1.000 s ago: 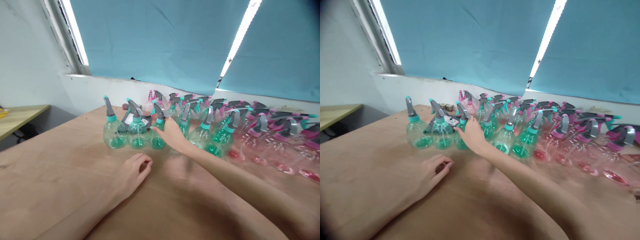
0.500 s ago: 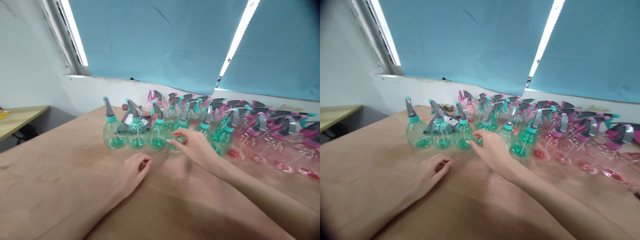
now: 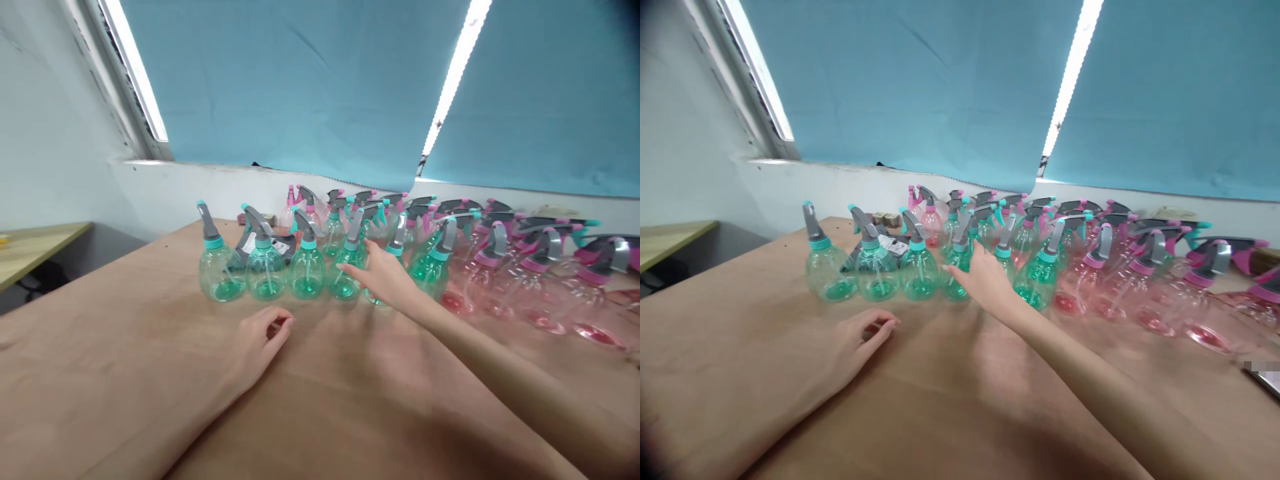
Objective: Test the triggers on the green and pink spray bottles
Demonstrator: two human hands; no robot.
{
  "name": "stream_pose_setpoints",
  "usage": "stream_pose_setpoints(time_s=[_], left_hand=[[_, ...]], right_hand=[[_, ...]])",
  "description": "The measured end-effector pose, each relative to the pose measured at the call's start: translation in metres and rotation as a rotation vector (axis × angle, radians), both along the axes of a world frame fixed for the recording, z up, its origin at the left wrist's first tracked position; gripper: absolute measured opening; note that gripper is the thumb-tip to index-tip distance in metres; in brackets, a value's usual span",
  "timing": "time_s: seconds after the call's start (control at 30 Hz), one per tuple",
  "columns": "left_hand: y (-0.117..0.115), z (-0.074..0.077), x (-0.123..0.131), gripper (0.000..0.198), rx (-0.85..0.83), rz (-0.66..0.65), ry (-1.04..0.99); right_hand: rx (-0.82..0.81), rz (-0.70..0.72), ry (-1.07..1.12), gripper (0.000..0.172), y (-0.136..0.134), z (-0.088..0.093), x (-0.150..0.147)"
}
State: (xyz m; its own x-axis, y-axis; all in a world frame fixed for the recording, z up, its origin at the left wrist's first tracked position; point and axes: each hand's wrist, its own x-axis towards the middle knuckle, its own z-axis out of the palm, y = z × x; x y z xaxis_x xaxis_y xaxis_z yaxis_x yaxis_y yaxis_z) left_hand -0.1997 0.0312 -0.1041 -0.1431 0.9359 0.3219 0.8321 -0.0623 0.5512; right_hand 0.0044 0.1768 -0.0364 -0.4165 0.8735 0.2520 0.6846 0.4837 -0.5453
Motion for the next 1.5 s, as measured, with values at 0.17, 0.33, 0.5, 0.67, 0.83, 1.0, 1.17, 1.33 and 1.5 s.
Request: stream_pose_setpoints(time_s=[0.17,0.33,0.5,0.67,0.83,1.0,1.17,1.33,1.5], left_hand=[[0.002,0.0,-0.002,0.027,0.002,0.024,-0.012],[0.004,-0.001,-0.002,0.026,-0.006,0.033,-0.016],[0.003,-0.002,-0.003,0.026,-0.004,0.037,-0.023],[0.003,-0.002,-0.004,0.025,-0.007,0.035,-0.023],[0.004,-0.002,-0.002,0.025,0.015,0.039,-0.015],[0.004,-0.001,0.007,0.024,0.043,0.021,0.005],[0.003,-0.001,0.016,0.018,0.077,-0.039,0.053],[0.001,-0.001,0.033,0.016,0.076,-0.119,0.128],[0.002,0.002,0.067,0.031,-0.016,-0.214,0.05]], right_hand=[[-0.041,-0.024,0.022,0.078,0.013,-0.004,-0.013],[-0.051,-0.031,-0.014,0.055,0.017,-0.006,-0.017],[-0.046,-0.03,-0.078,0.046,0.015,-0.002,-0.015],[-0.008,-0.032,-0.172,0.044,0.012,0.003,-0.012],[0.023,-0.015,-0.246,0.043,0.001,0.004,-0.005],[0.027,0.086,-0.277,0.043,-0.025,0.002,0.014],[-0.02,0.278,-0.189,0.048,-0.043,0.0,0.045],[-0.047,0.421,-0.163,0.037,-0.045,0.002,0.077],[-0.047,0.444,-0.12,0.04,-0.048,0.004,0.104]])
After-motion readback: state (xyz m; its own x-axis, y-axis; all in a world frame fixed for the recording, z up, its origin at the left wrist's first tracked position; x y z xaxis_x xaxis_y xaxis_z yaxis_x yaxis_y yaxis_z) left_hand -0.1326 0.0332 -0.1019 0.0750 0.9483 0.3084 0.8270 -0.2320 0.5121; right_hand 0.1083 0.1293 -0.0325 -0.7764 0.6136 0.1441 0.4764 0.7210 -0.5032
